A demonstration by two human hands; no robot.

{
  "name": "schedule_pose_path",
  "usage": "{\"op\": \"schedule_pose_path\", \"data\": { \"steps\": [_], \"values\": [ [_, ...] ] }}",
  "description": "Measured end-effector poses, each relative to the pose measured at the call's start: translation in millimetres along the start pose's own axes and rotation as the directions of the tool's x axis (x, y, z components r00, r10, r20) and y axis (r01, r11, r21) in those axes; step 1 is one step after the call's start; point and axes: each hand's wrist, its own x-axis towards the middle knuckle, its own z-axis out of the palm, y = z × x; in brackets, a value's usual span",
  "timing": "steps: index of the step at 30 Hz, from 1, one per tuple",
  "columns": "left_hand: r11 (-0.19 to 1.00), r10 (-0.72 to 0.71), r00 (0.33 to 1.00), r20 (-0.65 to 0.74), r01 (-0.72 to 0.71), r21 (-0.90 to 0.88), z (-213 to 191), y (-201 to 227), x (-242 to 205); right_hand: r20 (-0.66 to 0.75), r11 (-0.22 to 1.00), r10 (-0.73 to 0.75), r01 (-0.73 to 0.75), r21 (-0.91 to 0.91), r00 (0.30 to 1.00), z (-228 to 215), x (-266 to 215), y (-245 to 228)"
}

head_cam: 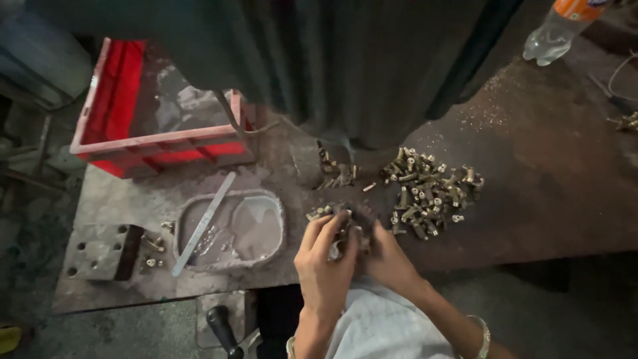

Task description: The person picks up small brass fittings from a pile on the workbench, dips each one into a tray of liquid, positions it under a drill press, and operates the machine to thread the fitting, placing finished pieces onto a growing pile. They repeat this cycle continuously, occasionally brushing debris off the fixture.

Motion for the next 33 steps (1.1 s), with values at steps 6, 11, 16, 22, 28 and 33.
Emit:
{"op": "schedule_pose_path", "data": {
  "steps": [6,11,16,22,28,33],
  "values": [
    [0.941,0.148,0.988,-0.041,-0.128,0.313,-15.5,25.7,27.9,-0.036,0.958,-0.281,0.283,0.046,0.959,19.4,51.4,-28.7],
    [0.963,0.095,0.991,-0.091,-0.068,0.26,-31.1,23.5,13.7,-0.205,0.975,0.018,0.028,0.219,0.979,34.2,76.8,-81.3],
    [0.966,-0.035,0.999,-0.026,0.041,0.255,-17.6,-3.8,-21.5,-0.328,0.96,-0.192,0.246,0.132,0.925,31.1,86.0,-82.8],
    [0.891,0.149,0.819,0.554,-0.354,0.285,79.9,-63.0,-28.3,-0.237,0.956,0.024,0.047,0.29,0.971,38.2,81.9,-90.2],
    [0.787,0.496,0.636,0.591,-0.617,0.004,149.1,-83.1,41.9,-0.357,0.666,-0.512,0.098,-0.739,0.781,35.6,87.5,-56.4],
    [0.975,0.06,0.93,0.363,-0.132,0.177,135.0,-94.6,23.7,-0.198,0.981,0.033,0.006,0.194,0.98,31.3,91.7,-69.9]
  ]
}}
